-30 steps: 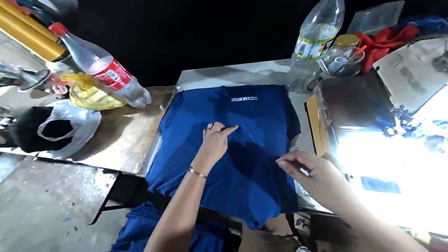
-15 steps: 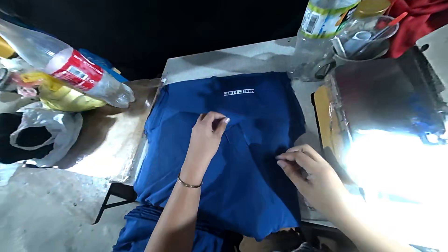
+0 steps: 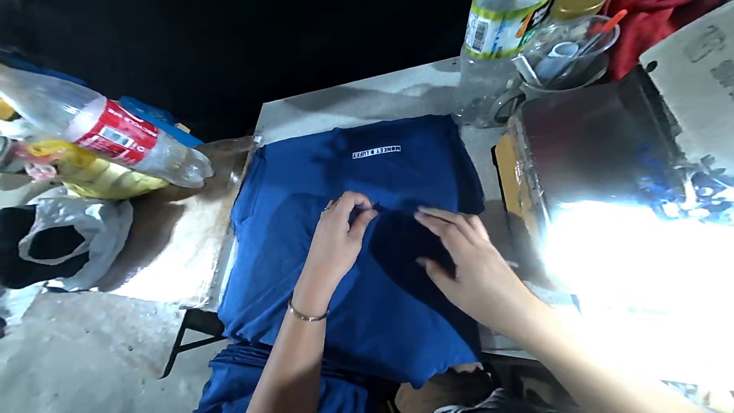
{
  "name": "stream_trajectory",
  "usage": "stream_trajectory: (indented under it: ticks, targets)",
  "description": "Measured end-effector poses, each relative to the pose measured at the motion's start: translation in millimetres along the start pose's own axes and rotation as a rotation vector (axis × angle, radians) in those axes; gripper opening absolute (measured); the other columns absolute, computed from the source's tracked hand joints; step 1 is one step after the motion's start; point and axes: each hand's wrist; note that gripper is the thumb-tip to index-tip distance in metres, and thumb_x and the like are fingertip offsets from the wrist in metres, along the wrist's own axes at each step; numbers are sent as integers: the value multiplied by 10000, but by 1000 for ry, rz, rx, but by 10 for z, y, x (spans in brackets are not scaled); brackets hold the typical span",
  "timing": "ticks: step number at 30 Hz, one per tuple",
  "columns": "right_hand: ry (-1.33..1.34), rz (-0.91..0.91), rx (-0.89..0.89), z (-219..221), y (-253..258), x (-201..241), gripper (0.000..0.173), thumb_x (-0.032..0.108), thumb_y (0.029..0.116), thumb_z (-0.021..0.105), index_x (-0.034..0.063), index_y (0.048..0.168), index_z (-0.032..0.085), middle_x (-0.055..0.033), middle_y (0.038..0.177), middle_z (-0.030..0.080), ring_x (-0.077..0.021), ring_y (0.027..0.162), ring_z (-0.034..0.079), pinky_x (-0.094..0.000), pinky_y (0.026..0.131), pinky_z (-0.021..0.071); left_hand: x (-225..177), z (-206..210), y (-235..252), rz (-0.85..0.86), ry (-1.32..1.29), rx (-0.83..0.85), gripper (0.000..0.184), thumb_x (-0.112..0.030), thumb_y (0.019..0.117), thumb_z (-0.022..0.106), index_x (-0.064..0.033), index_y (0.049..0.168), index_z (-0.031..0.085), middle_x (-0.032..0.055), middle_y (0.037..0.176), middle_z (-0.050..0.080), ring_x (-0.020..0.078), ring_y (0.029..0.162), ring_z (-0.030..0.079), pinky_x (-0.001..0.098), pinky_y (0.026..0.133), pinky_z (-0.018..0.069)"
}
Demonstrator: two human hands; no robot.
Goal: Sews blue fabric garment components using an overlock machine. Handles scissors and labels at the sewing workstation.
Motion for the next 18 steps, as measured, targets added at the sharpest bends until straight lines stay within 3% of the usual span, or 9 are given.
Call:
stream_trajectory:
  ticks: [2,3,5,7,11,13,15,18]
  targets:
    - [-6,-105,77,5,102,45,662,154,874,730,80,1492,504,-82,1463,566,-320,1393,469,-535,1114,404,-5,-36,-205,146,-45,-153,121,-150,1024,601,-89,1128,613,-1,1045,690,39,921,650,225,818,546]
    - [10,-145,105,-4,112,59,603,189,881,726,92,1449,547,-54,1383,626,-289,1346,515,-523,1097,415,-14,-79,-319,192,-81,-231,113,-141,1022,603,-92,1123,606,-28,1026,690,-2,896,644,181,801,544]
    - [99,-181,170,-94,66,134,315,279,922,695,135,1203,699,9,1104,713,-155,1097,640,-380,980,501,-66,-247,-591,211,-158,-371,99,-209,1024,612,-187,1121,624,-122,1033,687,-38,920,653,163,825,562]
    - [330,-155,287,-238,-31,264,187,303,986,652,137,1044,715,43,885,690,-20,819,646,-193,749,552,-201,-493,-864,159,-180,-517,63,-265,990,662,-243,1050,661,-186,982,706,-54,900,668,151,780,563]
    - [899,0,455,-425,-210,548,176,189,1008,652,24,1057,691,-26,866,694,22,727,618,-118,661,516,-341,-992,-978,221,-104,-336,138,-280,1034,589,-337,1106,692,-254,1055,670,-112,974,615,89,847,500]
    - [908,180,447,-418,-237,592,165,184,1008,651,50,1093,694,9,892,700,27,718,645,-139,632,559,-315,-916,-725,169,-78,-328,86,-236,986,655,-266,1031,722,-212,1005,685,-92,922,627,116,821,523]
    - [660,391,348,-317,-222,503,124,228,988,667,151,1066,722,76,852,715,21,678,665,-184,586,582,-177,-660,-398,62,-53,-267,106,-173,963,693,-126,1052,724,-108,983,706,-48,857,647,154,789,546]
    - [301,542,302,-194,-138,231,132,240,951,716,212,1079,698,79,823,693,-33,672,646,-256,600,568,289,-126,28,45,-65,-161,140,-212,960,704,-100,1035,742,-12,952,746,32,808,693,231,722,589]
Point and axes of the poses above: each hand's wrist, its own y-axis towards the middle knuckle, its own z-axis out of the palm, x = y × z
